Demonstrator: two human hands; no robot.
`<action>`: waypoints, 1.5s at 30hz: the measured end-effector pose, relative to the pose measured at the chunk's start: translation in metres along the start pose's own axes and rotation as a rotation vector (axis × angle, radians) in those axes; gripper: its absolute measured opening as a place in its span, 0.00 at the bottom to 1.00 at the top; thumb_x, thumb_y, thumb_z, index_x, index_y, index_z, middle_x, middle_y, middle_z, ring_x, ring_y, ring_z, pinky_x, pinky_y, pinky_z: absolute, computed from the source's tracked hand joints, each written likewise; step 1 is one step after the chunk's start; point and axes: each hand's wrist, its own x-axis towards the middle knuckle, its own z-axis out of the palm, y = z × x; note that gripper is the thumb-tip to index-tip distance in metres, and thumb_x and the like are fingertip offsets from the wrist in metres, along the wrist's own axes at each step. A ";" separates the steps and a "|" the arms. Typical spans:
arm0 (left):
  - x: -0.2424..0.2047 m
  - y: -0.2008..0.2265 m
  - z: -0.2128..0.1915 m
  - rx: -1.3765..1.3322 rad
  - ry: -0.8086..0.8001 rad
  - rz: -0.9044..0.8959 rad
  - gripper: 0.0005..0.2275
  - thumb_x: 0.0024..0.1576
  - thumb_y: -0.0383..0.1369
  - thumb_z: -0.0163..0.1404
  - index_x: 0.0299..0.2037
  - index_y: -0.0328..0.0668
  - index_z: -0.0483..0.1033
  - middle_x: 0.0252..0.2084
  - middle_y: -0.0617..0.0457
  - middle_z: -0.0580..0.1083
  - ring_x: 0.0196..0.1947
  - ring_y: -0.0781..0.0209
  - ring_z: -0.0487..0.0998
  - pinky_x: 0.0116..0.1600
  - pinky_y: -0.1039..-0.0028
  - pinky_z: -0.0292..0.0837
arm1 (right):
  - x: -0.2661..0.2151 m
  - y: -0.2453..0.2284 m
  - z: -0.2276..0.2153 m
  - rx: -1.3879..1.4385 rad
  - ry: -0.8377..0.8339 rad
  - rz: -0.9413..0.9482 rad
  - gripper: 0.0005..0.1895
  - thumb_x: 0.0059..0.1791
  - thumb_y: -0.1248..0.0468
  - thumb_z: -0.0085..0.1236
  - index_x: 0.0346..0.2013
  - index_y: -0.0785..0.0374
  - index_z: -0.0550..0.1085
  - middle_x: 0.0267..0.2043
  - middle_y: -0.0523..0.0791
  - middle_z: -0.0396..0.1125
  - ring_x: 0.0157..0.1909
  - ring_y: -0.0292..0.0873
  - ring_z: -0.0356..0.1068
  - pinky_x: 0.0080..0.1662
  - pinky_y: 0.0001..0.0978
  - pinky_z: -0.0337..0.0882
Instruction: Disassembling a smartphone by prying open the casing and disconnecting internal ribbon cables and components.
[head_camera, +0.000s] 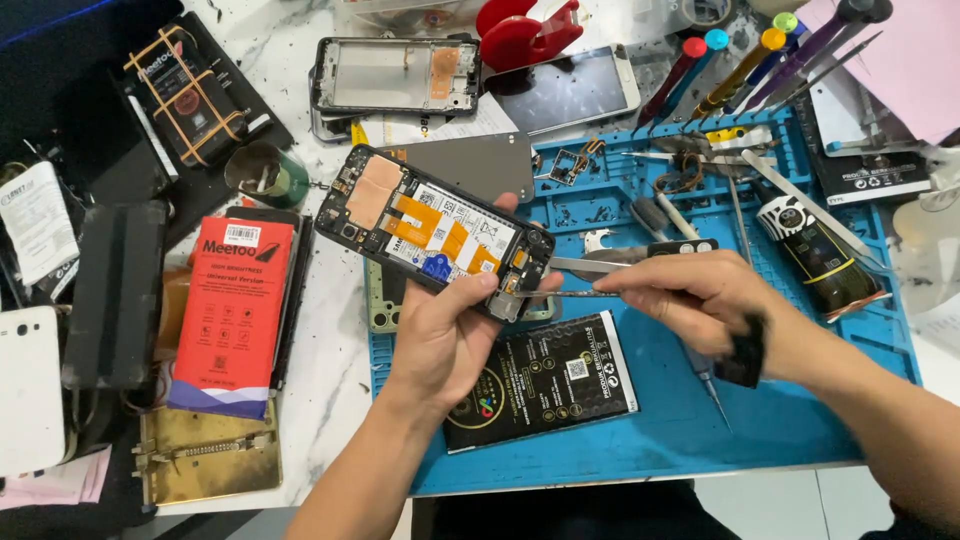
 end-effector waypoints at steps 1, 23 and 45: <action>0.000 0.000 0.000 -0.001 0.003 0.001 0.37 0.57 0.13 0.44 0.74 0.52 0.43 0.70 0.31 0.57 0.64 0.38 0.64 0.57 0.36 0.73 | 0.001 -0.009 -0.003 0.001 -0.003 0.000 0.13 0.49 0.65 0.55 0.47 0.54 0.80 0.44 0.40 0.80 0.26 0.31 0.75 0.29 0.22 0.73; -0.003 0.000 0.006 0.020 0.025 -0.046 0.32 0.57 0.14 0.43 0.71 0.50 0.50 0.70 0.33 0.59 0.63 0.39 0.64 0.60 0.35 0.71 | -0.007 0.004 -0.027 -0.931 0.101 0.337 0.17 0.56 0.60 0.50 0.59 0.54 0.76 0.41 0.47 0.69 0.39 0.53 0.70 0.30 0.47 0.72; -0.030 0.053 0.042 0.013 0.114 0.280 0.36 0.54 0.13 0.40 0.73 0.50 0.47 0.71 0.33 0.57 0.64 0.38 0.64 0.61 0.33 0.69 | -0.072 -0.047 0.035 -0.610 -0.839 0.782 0.20 0.52 0.48 0.46 0.58 0.35 0.58 0.61 0.34 0.63 0.41 0.43 0.79 0.40 0.43 0.78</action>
